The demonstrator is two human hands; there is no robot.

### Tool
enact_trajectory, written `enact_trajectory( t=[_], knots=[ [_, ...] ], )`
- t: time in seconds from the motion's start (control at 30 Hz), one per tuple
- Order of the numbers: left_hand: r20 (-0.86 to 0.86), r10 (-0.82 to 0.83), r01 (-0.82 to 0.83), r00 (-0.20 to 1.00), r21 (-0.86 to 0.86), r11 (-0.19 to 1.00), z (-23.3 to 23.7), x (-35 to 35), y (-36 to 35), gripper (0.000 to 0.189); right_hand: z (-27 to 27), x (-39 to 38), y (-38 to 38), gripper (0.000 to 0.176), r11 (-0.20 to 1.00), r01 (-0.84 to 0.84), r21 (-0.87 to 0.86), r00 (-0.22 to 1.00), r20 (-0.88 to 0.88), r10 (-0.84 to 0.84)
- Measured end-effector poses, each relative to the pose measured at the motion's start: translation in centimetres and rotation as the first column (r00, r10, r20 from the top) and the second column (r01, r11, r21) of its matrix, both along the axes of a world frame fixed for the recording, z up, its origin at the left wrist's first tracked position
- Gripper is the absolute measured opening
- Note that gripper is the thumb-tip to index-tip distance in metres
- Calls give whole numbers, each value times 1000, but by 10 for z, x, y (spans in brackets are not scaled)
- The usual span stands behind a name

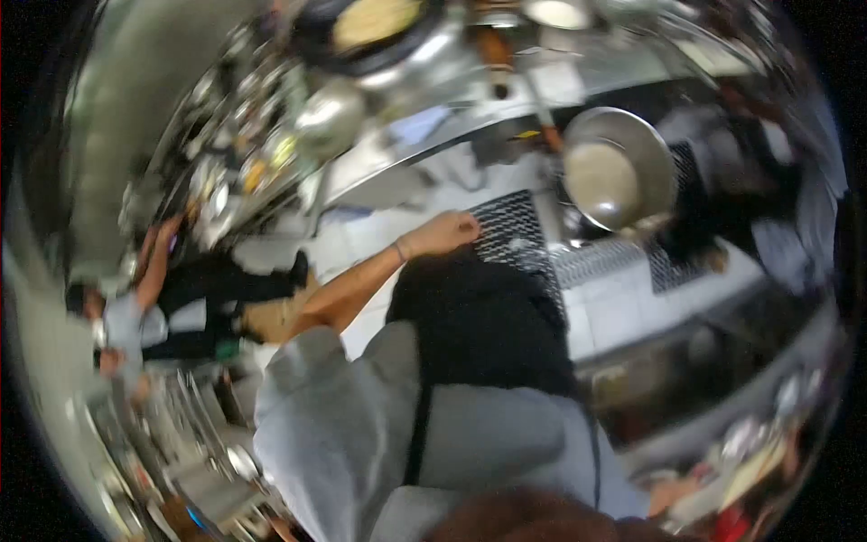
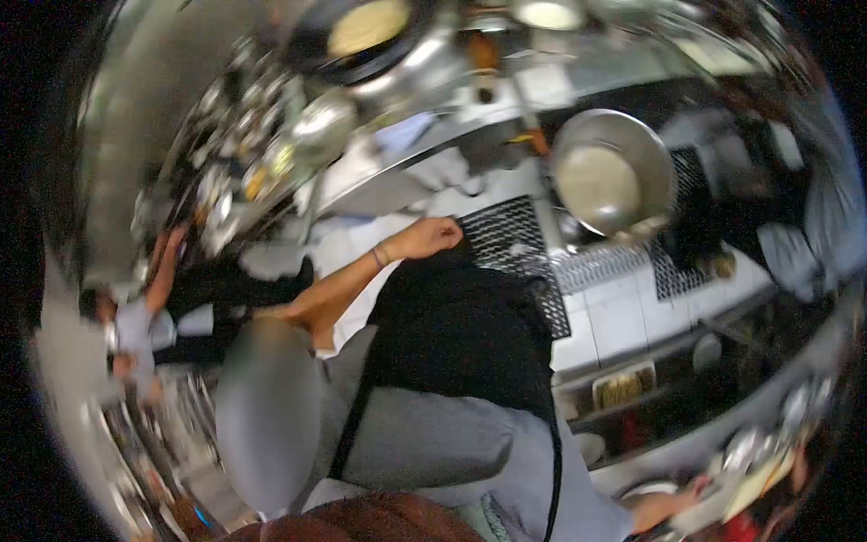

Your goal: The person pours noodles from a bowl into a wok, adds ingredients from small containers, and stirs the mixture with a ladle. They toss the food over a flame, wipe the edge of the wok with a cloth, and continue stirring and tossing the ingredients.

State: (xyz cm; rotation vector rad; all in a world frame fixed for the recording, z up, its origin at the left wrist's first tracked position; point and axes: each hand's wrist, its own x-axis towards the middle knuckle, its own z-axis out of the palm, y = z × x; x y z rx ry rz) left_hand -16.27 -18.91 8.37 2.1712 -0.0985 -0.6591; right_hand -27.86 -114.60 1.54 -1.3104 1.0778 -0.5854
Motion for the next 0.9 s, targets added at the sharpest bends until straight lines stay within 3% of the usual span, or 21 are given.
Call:
enact_trajectory(
  t=[0.1, 0.13, 0.17, 0.2, 0.23, 0.27, 0.3, 0.33, 0.37, 0.4, 0.43, 0.47, 0.5, 0.53, 0.57, 0.6, 0.63, 0.73, 0.8, 0.87, 0.9],
  knots=[
    [-94, 505, -512, 858, -218, 831, 31, -45, 76, 20, -9, -1, 16, 23, 996, 87, -21, 994, -67, -89],
    [209, 421, -436, 883, 30, 900, 36, -52, 121, 19, -11, -6, 30, 22, 993, 112, -23, 990, -81, -114],
    [285, 620, -630, 731, -68, 774, 21, -65, 177, 18, -18, -5, 48, 21, 993, 118, -17, 989, -89, -119],
    [246, 823, -808, 512, -189, 559, 51, -72, 201, 15, -27, -5, 66, 21, 994, 111, 1, 989, -100, -110],
    [484, 790, -871, 377, -105, 480, 60, -76, 238, 18, -38, -1, 89, 20, 995, 94, 20, 990, -109, -91],
    [560, 788, -920, 254, -111, 375, 54, -81, 296, 21, -53, 5, 118, 20, 997, 37, 72, 994, -102, -30],
    [681, 705, -971, 196, 36, 235, 41, -85, 358, 25, -69, 12, 149, 20, 987, -62, 148, 995, -71, 73],
    [747, 622, -972, 235, 176, 156, 49, -89, 391, 28, -86, 22, 178, 21, 935, -241, 261, 969, 9, 247],
    [727, 678, -994, 109, 83, 70, 47, -89, 420, 28, -98, 42, 227, 18, 712, -550, 438, 832, 209, 514],
    [696, 718, -1000, -18, -6, -19, 41, -87, 453, 29, -141, 59, 251, 17, 418, -696, 584, 704, 437, 560],
    [749, 662, -1000, 24, 6, 30, 23, -88, 505, 30, -123, 73, 333, 18, 793, -342, 505, 905, -50, 422],
    [797, 601, -996, 66, 21, 81, -1, -88, 558, 32, -124, 86, 389, 20, 781, -386, 490, 870, -88, 485],
    [777, 630, -998, 22, -15, 54, -15, -85, 577, 35, -113, 94, 444, 21, 769, -428, 475, 829, -133, 543],
    [755, 656, -998, -23, -52, 25, -29, -81, 594, 40, -90, 94, 492, 22, 693, -527, 491, 792, -11, 610],
    [650, 743, -987, -160, -130, -98, -17, -61, 590, 46, -70, 103, 540, 30, 733, -550, 401, 741, -169, 650],
    [529, 798, -957, -290, -183, -227, -12, -52, 595, 54, -69, 108, 566, 40, 715, -558, 421, 705, -215, 676],
    [549, 788, -956, -279, -233, -176, -46, -50, 640, 75, -60, 110, 590, 41, 686, -609, 399, 640, -263, 722],
    [629, 725, -957, -281, -241, -162, -65, -34, 654, 75, -62, 99, 615, 46, 597, -648, 473, 452, -391, 802],
    [615, 755, -956, -227, -288, -53, -74, -29, 670, 74, -88, 86, 597, 45, 573, -628, 526, 454, -351, 819],
    [629, 754, -905, -192, -411, 113, -91, -30, 692, 64, -122, 48, 569, 37, 593, -598, 539, 582, -216, 784],
    [660, 732, -862, -167, -458, 217, -92, -29, 695, 56, -99, 43, 593, 35, 559, -755, 344, 448, -352, 822]
  ],
)
